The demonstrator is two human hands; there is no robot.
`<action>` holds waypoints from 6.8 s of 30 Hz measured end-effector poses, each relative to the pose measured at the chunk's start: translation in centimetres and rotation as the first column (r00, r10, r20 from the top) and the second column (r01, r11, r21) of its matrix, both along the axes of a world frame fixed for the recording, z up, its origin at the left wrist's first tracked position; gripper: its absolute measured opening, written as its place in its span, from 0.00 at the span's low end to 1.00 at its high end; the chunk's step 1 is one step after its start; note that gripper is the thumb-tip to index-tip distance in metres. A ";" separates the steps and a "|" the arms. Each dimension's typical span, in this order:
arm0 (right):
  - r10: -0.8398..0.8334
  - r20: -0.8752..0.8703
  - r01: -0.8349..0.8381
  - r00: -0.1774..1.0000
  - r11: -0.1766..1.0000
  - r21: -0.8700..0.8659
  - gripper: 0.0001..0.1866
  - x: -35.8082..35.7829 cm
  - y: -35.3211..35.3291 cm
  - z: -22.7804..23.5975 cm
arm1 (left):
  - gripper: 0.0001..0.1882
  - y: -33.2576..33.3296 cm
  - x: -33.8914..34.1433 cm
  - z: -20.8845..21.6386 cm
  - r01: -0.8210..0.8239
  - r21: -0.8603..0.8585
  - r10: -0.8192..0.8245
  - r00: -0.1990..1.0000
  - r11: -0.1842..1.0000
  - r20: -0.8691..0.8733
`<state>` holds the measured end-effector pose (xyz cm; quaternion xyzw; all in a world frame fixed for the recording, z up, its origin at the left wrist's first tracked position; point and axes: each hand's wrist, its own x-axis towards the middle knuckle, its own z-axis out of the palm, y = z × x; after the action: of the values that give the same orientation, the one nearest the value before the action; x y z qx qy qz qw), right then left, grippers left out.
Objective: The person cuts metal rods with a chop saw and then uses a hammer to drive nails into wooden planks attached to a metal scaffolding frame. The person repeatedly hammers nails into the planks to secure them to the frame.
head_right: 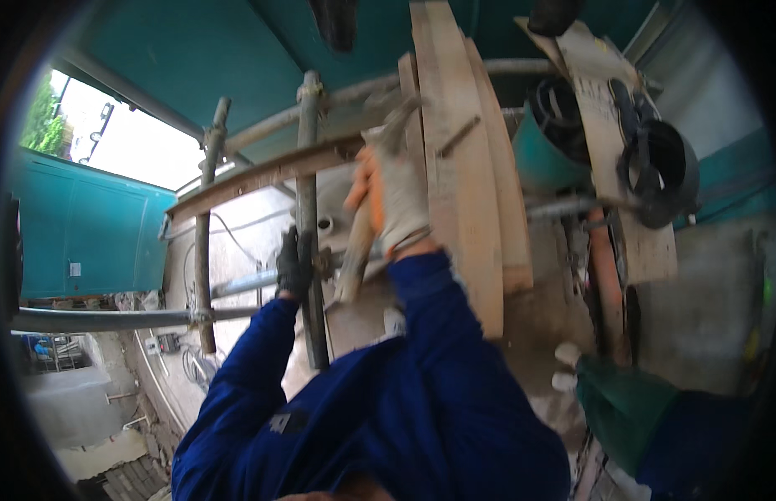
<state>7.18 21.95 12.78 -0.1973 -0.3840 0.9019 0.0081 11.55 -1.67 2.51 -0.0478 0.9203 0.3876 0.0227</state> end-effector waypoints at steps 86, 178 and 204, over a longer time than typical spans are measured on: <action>0.614 0.007 -0.365 0.789 0.461 0.809 0.15 -14.6 6.3 7.6 | 0.34 -1.1 0.0 -2.2 -0.094 -0.088 0.099 0.994 0.992 0.050; 0.083 0.192 -0.101 0.978 -0.613 0.784 0.25 8.9 15.5 -10.2 | 0.11 7.7 -25.8 8.3 0.685 -0.729 -0.826 0.406 -0.009 0.392; 0.062 0.232 -0.159 0.971 -0.558 0.815 0.24 8.9 16.6 -10.3 | 0.11 8.5 -23.6 9.1 0.698 -0.715 -0.753 0.493 0.043 0.435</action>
<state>16.09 38.59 2.45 -0.0654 -0.9926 0.0829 0.0594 -12.09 6.82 11.60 0.4287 0.8730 -0.1675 0.1615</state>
